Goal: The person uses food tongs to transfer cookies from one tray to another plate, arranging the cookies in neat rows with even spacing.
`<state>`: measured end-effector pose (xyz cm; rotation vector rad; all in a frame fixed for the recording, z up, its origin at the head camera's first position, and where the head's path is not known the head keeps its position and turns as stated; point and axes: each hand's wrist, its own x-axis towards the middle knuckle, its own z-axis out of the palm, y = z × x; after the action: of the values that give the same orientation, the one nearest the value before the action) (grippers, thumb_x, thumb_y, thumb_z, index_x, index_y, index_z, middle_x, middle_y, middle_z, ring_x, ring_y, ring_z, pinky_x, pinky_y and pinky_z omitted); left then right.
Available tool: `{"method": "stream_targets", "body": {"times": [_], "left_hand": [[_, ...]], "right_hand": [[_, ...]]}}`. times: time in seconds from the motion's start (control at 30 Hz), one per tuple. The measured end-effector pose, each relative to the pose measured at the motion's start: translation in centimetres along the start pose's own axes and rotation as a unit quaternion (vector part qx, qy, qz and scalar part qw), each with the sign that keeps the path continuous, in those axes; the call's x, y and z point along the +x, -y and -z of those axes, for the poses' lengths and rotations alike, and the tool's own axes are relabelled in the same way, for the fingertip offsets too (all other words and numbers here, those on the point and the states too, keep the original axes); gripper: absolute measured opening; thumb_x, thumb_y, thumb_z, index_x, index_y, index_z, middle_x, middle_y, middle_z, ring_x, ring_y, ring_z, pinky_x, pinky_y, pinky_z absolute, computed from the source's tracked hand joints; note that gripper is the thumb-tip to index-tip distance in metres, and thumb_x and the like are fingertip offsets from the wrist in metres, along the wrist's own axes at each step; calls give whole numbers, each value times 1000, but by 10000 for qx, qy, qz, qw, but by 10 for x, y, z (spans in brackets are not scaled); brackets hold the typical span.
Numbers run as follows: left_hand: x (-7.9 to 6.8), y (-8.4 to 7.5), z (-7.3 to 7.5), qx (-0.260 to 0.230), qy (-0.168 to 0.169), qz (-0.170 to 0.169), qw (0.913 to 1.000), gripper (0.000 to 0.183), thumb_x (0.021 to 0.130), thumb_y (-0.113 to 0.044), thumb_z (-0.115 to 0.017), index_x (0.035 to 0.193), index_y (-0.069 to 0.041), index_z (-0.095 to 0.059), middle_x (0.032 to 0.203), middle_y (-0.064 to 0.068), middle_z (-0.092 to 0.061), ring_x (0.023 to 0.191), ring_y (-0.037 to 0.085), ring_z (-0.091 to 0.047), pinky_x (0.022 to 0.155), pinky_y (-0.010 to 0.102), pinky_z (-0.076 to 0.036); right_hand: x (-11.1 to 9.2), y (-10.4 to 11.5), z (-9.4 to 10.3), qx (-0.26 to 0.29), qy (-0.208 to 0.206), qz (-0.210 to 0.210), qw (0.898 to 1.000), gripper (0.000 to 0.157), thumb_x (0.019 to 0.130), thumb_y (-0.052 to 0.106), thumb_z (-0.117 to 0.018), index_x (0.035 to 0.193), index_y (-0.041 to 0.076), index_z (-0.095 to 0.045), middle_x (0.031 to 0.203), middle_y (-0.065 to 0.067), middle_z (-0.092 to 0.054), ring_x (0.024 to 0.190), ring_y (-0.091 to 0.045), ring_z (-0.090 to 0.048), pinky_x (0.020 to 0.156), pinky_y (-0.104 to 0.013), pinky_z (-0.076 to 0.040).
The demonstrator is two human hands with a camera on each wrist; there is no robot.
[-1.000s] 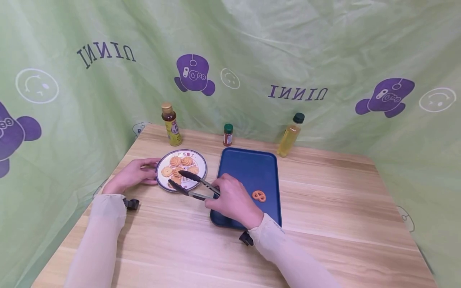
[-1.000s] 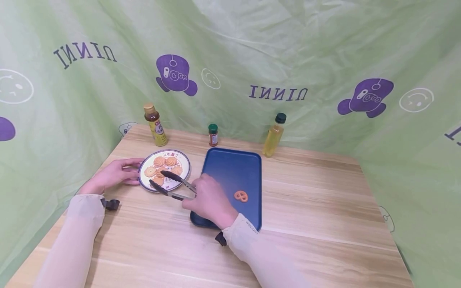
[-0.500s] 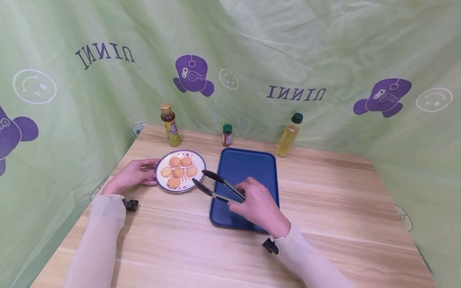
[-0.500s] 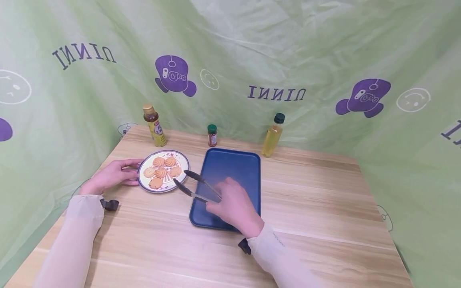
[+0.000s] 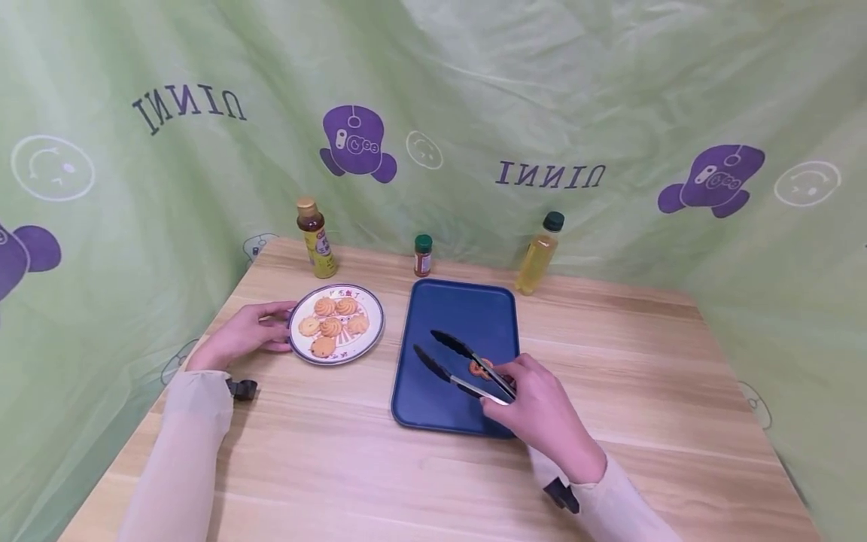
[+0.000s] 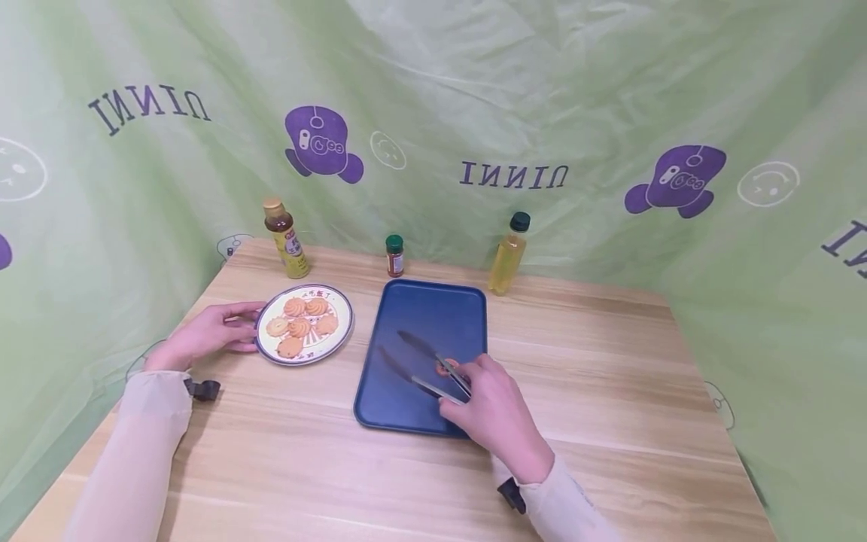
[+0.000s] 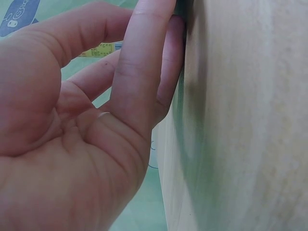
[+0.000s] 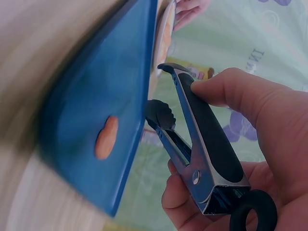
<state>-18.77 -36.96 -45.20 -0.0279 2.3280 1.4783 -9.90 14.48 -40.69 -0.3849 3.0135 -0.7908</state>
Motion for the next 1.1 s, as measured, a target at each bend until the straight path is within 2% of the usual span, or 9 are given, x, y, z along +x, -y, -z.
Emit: {"method": "stream_targets", "body": {"times": [0.2,0.6,0.83,1.1], "left_hand": [[-1,1,0,93,-29,7,10000,74,112,-8,-64,175,3,-28,170,38,-39,115,17,-75,97,31,-73],[0,2,0,161,-24,-35,9999,73,111,-8,-64,174,4,-30,169,38,-41,114,18,-75,96,32,-73],[1,3,1,123,-12,-7,9999,73,111,-7,-63,174,5,-28,170,39,-39,115,18,-74,96,31,-73],[2,4,1,126,-31,-5,9999,74,110,-6,-64,174,4,-27,170,39,-38,112,16,-75,96,31,-73]], "right_hand": [[-15,-18,8,-111,-185,-223,9995,42,83,29,-89,117,6,-83,103,-3,-71,83,-17,-59,68,-26,-47],[-43,-46,18,-266,-608,-255,9975,43,78,26,-91,115,6,-84,95,-1,-68,77,-14,-52,63,-25,-44],[-55,-52,18,-390,-593,-282,9971,43,77,28,-92,113,5,-84,94,-1,-66,76,-13,-51,60,-23,-41],[-61,-54,17,-471,-497,-390,9969,50,77,31,-94,117,3,-83,98,-1,-67,78,-13,-50,60,-24,-39]]}}
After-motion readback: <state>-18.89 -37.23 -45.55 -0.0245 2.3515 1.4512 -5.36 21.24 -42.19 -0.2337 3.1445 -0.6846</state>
